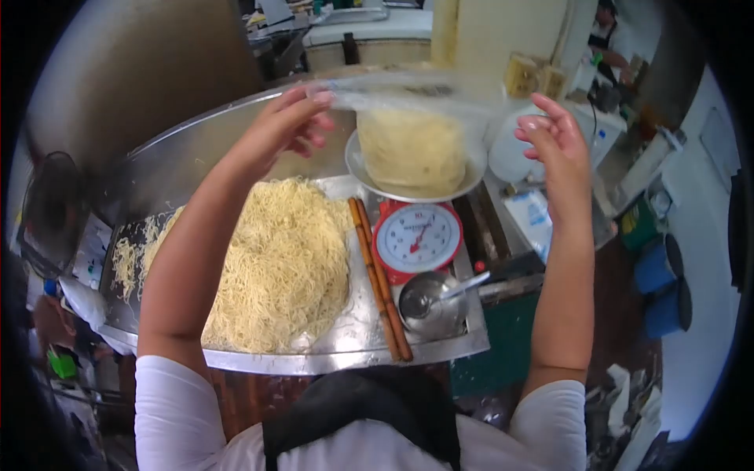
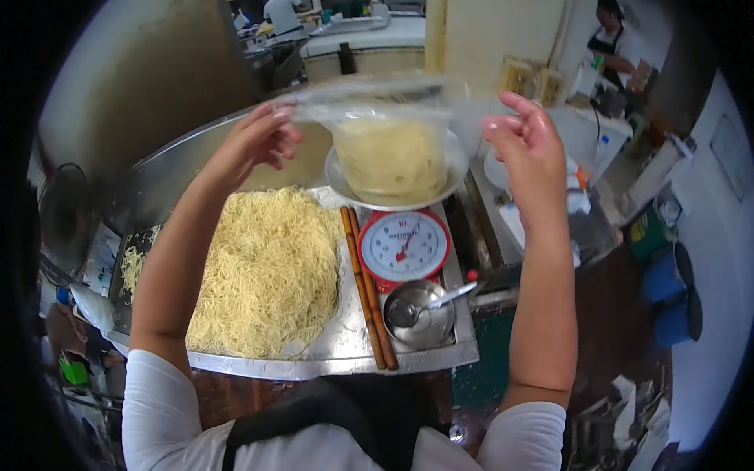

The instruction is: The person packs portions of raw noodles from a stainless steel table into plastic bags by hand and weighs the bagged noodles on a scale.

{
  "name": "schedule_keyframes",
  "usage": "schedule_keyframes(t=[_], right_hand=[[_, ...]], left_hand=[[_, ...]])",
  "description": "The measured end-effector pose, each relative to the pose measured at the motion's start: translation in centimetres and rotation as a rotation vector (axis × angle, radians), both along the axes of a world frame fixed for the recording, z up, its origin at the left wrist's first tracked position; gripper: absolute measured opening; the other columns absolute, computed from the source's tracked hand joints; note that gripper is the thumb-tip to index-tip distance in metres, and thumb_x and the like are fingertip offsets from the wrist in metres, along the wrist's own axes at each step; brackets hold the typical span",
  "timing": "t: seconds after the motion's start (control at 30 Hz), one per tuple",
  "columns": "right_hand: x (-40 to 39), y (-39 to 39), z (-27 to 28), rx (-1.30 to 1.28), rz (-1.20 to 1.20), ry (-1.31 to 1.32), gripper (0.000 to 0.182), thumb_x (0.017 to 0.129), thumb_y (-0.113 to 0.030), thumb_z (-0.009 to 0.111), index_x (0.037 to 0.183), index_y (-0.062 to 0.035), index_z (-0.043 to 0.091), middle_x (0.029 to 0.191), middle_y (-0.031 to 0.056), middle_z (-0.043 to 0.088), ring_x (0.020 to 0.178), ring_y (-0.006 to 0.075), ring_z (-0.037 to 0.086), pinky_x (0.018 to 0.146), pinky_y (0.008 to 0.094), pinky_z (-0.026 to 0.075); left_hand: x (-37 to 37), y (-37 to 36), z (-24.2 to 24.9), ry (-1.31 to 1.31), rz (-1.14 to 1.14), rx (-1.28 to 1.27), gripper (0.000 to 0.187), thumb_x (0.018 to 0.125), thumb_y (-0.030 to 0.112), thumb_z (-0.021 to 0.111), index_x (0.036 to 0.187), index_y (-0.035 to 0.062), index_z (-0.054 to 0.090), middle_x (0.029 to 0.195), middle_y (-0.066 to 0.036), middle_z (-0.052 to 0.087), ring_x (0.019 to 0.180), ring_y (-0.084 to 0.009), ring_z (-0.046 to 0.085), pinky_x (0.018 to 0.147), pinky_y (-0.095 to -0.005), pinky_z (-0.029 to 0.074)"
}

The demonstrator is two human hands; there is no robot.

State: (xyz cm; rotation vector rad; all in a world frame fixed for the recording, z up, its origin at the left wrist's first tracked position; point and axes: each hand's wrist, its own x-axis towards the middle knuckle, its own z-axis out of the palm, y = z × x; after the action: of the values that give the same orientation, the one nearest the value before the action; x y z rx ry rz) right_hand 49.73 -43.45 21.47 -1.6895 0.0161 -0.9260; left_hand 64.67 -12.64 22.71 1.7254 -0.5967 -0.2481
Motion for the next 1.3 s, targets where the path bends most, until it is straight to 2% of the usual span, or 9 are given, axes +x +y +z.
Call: schedule_keyframes(t=[0.1,0.2,0.33,0.57,0.73,0.87,1.03,1.13,1.3], right_hand=[[-4.9,-2.5,-5.3,0.245,0.047,0.099,0.033,0.089,-0.019,0.058,0.118,-0.0039,0.055,0.093,0.0044,0.062,0.079,0.0109,0.060,0.066,0.0215,0.044],[-9.2,-5.1,-12.4,0.487,0.050,0.294,0.030,0.091,-0.019,0.057,0.117,-0.0030,0.055,0.089,0.0043,0.062,0.076,0.0105,0.061,0.064,0.0212,0.046],[-12.5,-6.2,-18.1,0.648,0.008,0.461,0.030,0.091,-0.021,0.057,0.115,-0.0030,0.055,0.087,0.0042,0.062,0.073,0.0103,0.060,0.061,0.0207,0.046],[-9.3,-4.3,-17.0,0.604,0.069,0.446,0.031,0.090,-0.020,0.058,0.115,-0.0027,0.055,0.087,0.0046,0.063,0.073,0.0107,0.061,0.063,0.0210,0.046],[-6.6,-0.9,-16.4,0.429,0.212,0.480,0.026,0.089,-0.018,0.059,0.110,-0.0032,0.058,0.088,0.0053,0.064,0.074,0.0102,0.060,0.066,0.0216,0.045],[-6.0,0.1,-16.8,0.435,0.298,0.543,0.026,0.088,-0.016,0.060,0.110,-0.0029,0.058,0.087,0.0049,0.064,0.074,0.0098,0.059,0.066,0.0219,0.045],[-3.1,3.8,-15.9,0.376,0.414,0.586,0.025,0.088,-0.015,0.059,0.110,-0.0028,0.059,0.087,0.0040,0.064,0.075,0.0098,0.059,0.066,0.0223,0.044],[-0.2,8.7,-14.6,0.209,0.613,0.646,0.026,0.087,-0.014,0.059,0.111,-0.0030,0.058,0.088,0.0035,0.063,0.076,0.0086,0.058,0.066,0.0213,0.044],[3.7,19.0,-11.4,-0.049,0.944,0.456,0.040,0.080,-0.013,0.068,0.116,-0.0001,0.055,0.095,0.0062,0.062,0.081,0.0115,0.059,0.073,0.0261,0.048]], left_hand=[[-1.4,5.6,-4.5,0.006,0.043,0.073,0.051,0.092,0.044,0.050,0.129,0.0084,0.048,0.099,-0.004,0.061,0.083,-0.0107,0.058,0.067,-0.0259,0.046],[-2.7,12.7,-12.6,0.133,0.379,0.234,0.052,0.086,0.046,0.057,0.123,0.0093,0.057,0.101,-0.006,0.062,0.085,-0.0135,0.056,0.070,-0.0274,0.045],[-6.2,24.4,-28.5,-0.062,0.610,0.838,0.046,0.080,0.031,0.069,0.110,-0.0033,0.061,0.103,-0.020,0.064,0.099,-0.0295,0.061,0.087,-0.0352,0.046],[-12.0,23.3,-32.7,-0.025,0.760,0.750,0.029,0.085,0.027,0.061,0.090,-0.0009,0.061,0.082,-0.020,0.063,0.077,-0.0324,0.062,0.068,-0.0398,0.048],[-12.9,21.7,-32.1,-0.091,0.809,0.883,0.038,0.090,0.032,0.055,0.073,-0.0016,0.057,0.064,-0.018,0.057,0.059,-0.0296,0.056,0.057,-0.0416,0.043],[-12.7,22.4,-31.2,-0.027,0.886,0.559,0.051,0.091,0.037,0.055,0.056,0.0012,0.049,0.046,-0.005,0.042,0.046,-0.0138,0.039,0.045,-0.0349,0.032],[-9.9,17.8,-16.9,0.083,0.868,-0.015,0.043,0.090,0.036,0.060,0.057,0.0169,0.038,0.048,0.008,0.033,0.040,-0.0049,0.028,0.037,-0.0258,0.020],[-9.3,15.1,-9.5,0.250,0.728,-0.371,0.031,0.089,0.034,0.061,0.069,0.0161,0.045,0.055,0.007,0.036,0.041,-0.0043,0.030,0.038,-0.0237,0.021],[-8.1,12.3,-5.1,0.161,0.612,-0.466,0.032,0.086,0.039,0.064,0.070,0.0141,0.051,0.060,0.006,0.041,0.050,-0.0047,0.035,0.046,-0.0232,0.027]])
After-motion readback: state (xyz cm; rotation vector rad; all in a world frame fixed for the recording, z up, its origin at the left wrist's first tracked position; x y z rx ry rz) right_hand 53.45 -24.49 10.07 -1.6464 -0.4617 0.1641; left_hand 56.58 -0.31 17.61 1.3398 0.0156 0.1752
